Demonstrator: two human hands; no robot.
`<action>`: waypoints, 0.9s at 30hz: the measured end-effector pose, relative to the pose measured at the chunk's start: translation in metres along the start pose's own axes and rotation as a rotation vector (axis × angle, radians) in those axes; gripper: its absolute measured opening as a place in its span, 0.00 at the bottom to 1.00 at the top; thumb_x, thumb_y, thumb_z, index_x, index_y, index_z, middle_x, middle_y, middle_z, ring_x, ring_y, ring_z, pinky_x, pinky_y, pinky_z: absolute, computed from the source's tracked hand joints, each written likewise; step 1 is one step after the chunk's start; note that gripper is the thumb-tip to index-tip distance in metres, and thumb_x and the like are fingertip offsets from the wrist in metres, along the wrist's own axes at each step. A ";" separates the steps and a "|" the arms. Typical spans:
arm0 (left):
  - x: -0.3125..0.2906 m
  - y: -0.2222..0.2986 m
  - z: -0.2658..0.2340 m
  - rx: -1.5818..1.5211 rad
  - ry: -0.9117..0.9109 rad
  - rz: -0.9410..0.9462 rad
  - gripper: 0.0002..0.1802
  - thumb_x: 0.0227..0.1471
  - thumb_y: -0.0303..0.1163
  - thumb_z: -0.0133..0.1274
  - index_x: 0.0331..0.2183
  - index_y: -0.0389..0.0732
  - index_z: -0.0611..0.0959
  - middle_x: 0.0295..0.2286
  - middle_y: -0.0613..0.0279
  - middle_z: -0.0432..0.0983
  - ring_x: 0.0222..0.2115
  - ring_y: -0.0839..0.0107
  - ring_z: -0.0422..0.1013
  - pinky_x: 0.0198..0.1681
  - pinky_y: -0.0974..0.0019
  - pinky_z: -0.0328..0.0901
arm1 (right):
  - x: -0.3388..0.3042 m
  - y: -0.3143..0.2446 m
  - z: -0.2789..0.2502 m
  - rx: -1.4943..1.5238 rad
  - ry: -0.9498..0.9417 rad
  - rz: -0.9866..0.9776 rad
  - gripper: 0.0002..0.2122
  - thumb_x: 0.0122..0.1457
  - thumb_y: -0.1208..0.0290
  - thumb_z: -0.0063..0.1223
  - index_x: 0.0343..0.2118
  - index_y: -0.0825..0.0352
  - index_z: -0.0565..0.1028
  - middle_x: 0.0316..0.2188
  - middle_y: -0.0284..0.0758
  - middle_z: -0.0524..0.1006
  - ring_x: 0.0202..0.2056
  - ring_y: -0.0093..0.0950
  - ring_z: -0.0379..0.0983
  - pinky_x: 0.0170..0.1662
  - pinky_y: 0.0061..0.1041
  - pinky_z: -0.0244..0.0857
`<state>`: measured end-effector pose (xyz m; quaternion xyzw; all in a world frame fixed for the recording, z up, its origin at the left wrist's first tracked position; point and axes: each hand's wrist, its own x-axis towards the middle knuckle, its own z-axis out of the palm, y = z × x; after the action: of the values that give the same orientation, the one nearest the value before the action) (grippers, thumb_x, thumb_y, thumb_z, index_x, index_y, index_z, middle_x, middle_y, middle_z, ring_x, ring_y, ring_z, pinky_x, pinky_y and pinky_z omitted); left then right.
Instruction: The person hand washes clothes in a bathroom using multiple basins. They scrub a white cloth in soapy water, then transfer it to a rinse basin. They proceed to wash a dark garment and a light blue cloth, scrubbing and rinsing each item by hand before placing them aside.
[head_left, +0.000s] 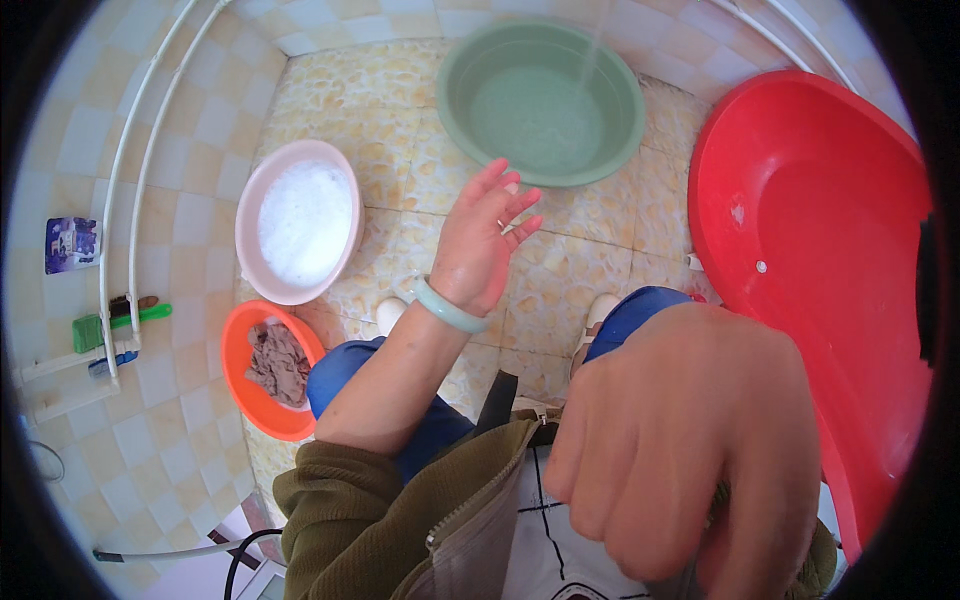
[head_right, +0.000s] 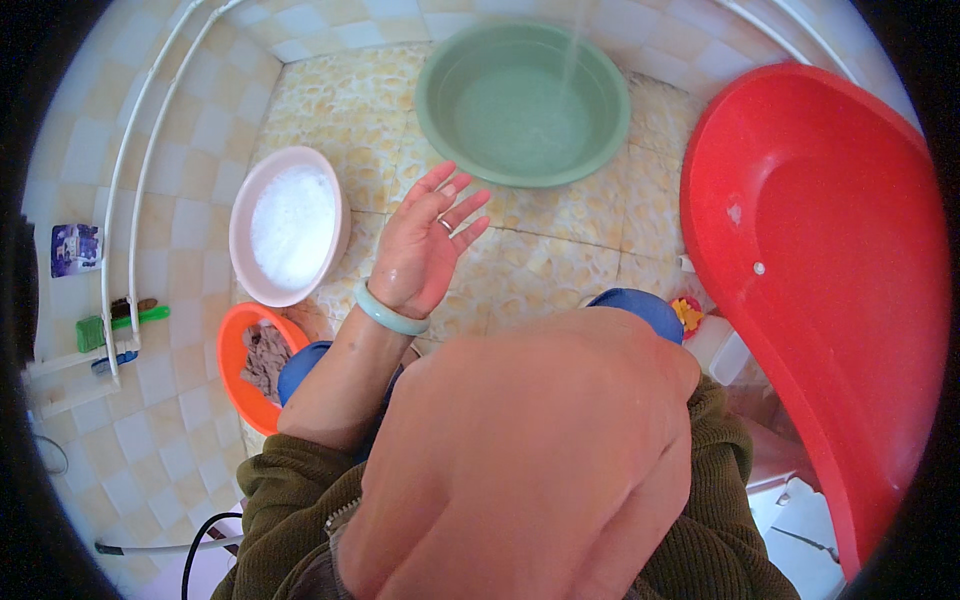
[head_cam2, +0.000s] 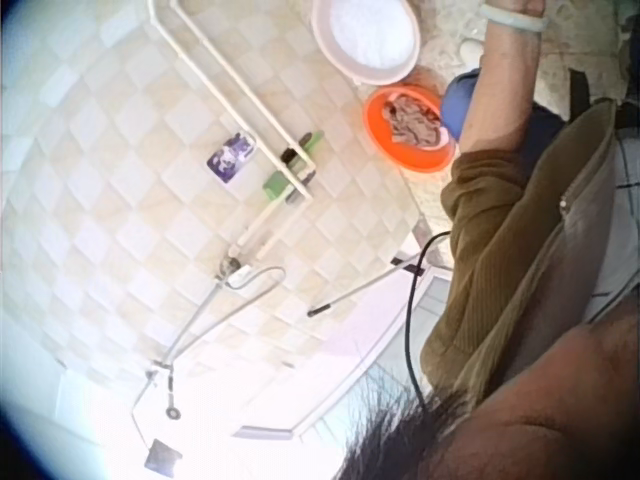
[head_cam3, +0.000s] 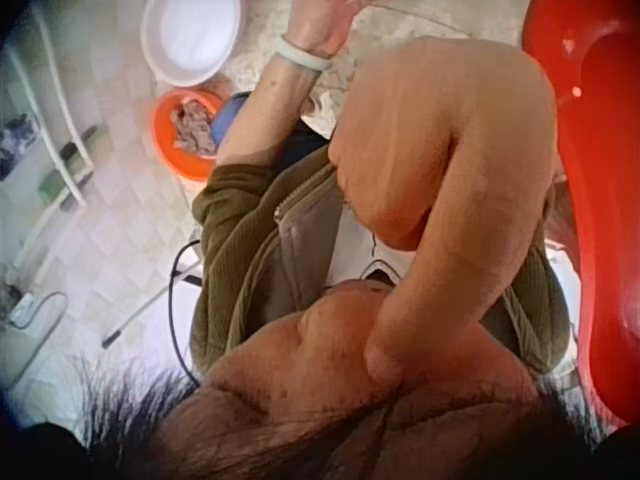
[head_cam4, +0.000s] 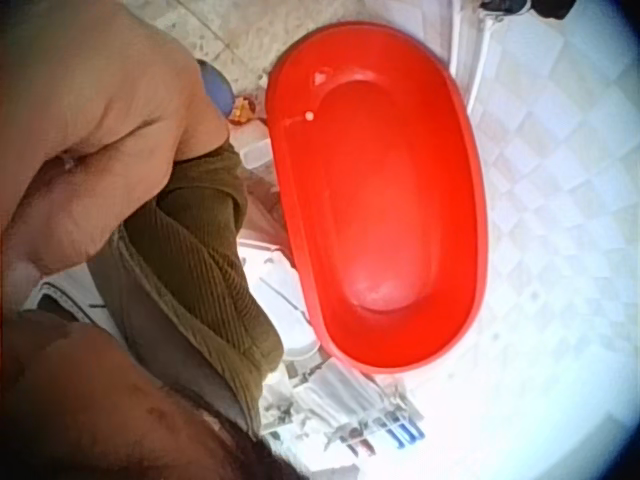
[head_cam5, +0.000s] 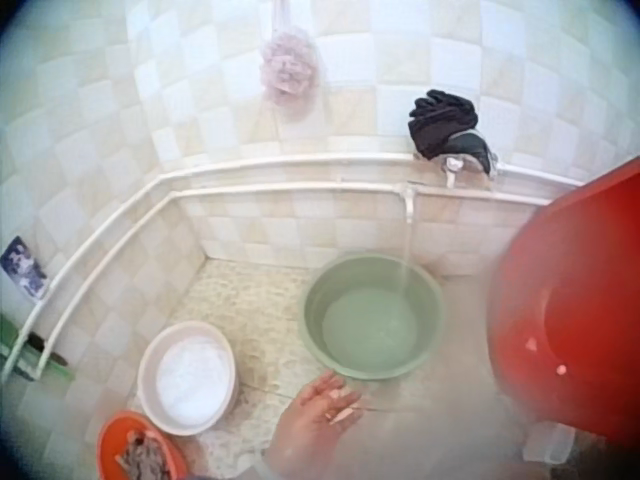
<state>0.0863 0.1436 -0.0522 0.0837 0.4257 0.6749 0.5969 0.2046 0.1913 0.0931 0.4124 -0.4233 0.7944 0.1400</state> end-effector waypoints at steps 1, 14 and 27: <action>-0.001 0.000 -0.001 0.001 0.000 0.004 0.29 0.54 0.33 0.49 0.55 0.38 0.61 0.50 0.56 0.60 0.50 0.62 0.63 0.51 0.58 0.61 | 0.001 0.002 0.001 0.012 -0.006 0.000 0.05 0.57 0.73 0.48 0.26 0.67 0.69 0.21 0.36 0.66 0.19 0.26 0.61 0.21 0.24 0.50; -0.004 0.000 -0.003 0.023 -0.011 -0.008 0.27 0.55 0.32 0.47 0.55 0.38 0.61 0.50 0.56 0.61 0.49 0.64 0.64 0.50 0.60 0.61 | -0.001 0.009 -0.006 0.109 -0.163 0.011 0.05 0.56 0.73 0.48 0.26 0.66 0.69 0.18 0.35 0.64 0.15 0.28 0.60 0.17 0.27 0.50; -0.004 -0.004 -0.005 0.017 0.008 -0.012 0.26 0.55 0.32 0.47 0.54 0.39 0.62 0.49 0.58 0.62 0.48 0.65 0.65 0.49 0.61 0.62 | -0.001 0.011 -0.006 0.107 -0.226 0.022 0.06 0.55 0.71 0.50 0.31 0.69 0.71 0.17 0.35 0.65 0.14 0.27 0.61 0.16 0.26 0.53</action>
<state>0.0872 0.1373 -0.0569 0.0834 0.4343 0.6680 0.5985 0.1959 0.1900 0.0843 0.5016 -0.3982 0.7656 0.0603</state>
